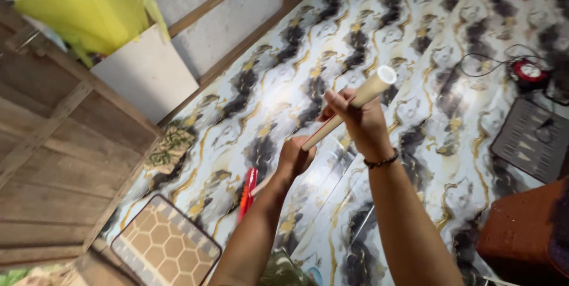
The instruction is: The person assembles a broom by connecting the pole sections to the broom head, handles an extension cord reel, and untangles the power cord of an electric fan by hand.
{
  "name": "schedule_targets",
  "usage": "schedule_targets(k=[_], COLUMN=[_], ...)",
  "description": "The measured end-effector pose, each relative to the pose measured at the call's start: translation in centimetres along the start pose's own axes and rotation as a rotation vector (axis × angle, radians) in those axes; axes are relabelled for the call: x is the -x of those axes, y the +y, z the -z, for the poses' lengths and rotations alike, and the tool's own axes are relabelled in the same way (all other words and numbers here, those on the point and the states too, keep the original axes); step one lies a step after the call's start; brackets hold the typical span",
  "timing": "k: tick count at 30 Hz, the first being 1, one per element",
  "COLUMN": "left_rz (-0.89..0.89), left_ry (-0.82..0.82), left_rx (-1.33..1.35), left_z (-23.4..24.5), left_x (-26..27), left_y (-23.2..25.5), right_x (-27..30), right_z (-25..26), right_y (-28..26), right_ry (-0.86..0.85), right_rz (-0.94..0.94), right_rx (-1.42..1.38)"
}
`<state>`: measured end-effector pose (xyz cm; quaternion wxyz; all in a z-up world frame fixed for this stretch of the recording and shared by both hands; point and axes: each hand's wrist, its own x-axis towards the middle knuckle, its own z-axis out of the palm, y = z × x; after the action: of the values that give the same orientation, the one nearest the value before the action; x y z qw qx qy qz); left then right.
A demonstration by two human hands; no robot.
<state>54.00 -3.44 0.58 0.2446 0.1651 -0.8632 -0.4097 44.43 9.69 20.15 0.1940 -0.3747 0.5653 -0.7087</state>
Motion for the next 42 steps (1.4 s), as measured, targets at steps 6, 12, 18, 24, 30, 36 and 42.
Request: schedule_targets(k=[6,12,18,24,30,36,42], left_rz=[0.103,0.046,0.070,-0.049,-0.128,0.111,0.304], left_ry=[-0.086,-0.072,-0.154,-0.115,-0.113,-0.449,-0.470], left_rx=[0.078,0.081,0.049,0.122,0.038,0.099,-0.047], left_z=[-2.4,-4.7,-5.4,-4.8,-5.2,-1.8,-2.8], left_x=[0.6,0.5,-0.6,-2.9,-6.4,-8.5,-6.2], left_y=[0.0,1.7,3.4,2.0,-0.6,-5.8,-10.5], right_x=[0.9,2.1,3.0,0.8,-2.3,-5.3,-5.1], right_z=[0.0,2.0,3.9,2.7,2.6,1.6,-0.8], right_y=[0.4,-0.6,-1.1,-0.5,0.7,5.3,7.5], right_ry=[0.057,0.123,0.203,0.340,0.502,0.510,0.350], right_rz=[-0.043,-0.034,0.039,0.088,0.161,0.025,-0.229], right_rx=[0.056,0.023,-0.023,-0.018,-0.002,-0.012,0.004])
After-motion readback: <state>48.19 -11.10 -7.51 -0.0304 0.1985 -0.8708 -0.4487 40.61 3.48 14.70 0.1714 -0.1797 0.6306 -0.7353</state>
